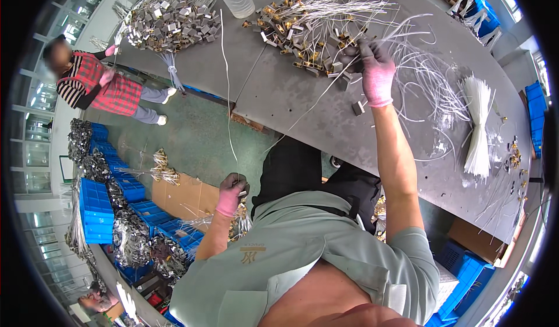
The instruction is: Sorting and bundling wire harnesses on a factory production floor.
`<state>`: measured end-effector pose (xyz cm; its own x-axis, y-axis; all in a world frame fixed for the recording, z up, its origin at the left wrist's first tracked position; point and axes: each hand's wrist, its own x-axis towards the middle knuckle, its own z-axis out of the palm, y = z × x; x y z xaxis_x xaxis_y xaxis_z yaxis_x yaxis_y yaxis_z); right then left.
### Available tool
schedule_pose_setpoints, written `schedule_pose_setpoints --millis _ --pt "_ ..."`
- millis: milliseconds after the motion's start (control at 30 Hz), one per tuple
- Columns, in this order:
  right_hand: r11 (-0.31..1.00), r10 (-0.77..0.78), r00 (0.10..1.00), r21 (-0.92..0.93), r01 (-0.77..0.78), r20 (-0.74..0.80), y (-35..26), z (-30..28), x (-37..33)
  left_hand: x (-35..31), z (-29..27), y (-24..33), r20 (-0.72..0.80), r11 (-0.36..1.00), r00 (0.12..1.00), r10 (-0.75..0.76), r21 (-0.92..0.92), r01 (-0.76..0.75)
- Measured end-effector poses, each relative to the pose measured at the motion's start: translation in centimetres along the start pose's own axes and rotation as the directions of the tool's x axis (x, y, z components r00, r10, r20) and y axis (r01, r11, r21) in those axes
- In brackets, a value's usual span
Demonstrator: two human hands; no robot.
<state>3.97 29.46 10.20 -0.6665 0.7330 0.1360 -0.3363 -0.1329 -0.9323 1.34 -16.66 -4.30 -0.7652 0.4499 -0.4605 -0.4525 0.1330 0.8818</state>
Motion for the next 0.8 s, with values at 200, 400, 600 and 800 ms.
schedule_pose_setpoints --millis 200,400,600,800 --pt "0.994 -0.099 0.988 0.044 0.105 -0.116 -2.1 -2.5 0.9 1.1 1.8 1.4 0.067 0.998 0.996 0.063 0.027 -0.064" --pt "0.985 -0.144 0.977 0.072 0.157 -0.157 -2.3 -3.5 1.8 2.4 1.9 1.8 0.074 0.996 0.993 0.087 0.004 -0.088" --pt "0.622 -0.215 0.973 -0.757 0.2 0.08 1.2 -9.0 3.1 1.4 2.8 3.3 0.058 0.941 0.983 0.175 0.284 -0.184" --pt "0.955 0.278 0.955 0.078 -0.286 0.1 5.0 -12.2 3.9 4.2 6.3 2.1 0.165 0.981 0.985 0.052 -0.192 -0.02"
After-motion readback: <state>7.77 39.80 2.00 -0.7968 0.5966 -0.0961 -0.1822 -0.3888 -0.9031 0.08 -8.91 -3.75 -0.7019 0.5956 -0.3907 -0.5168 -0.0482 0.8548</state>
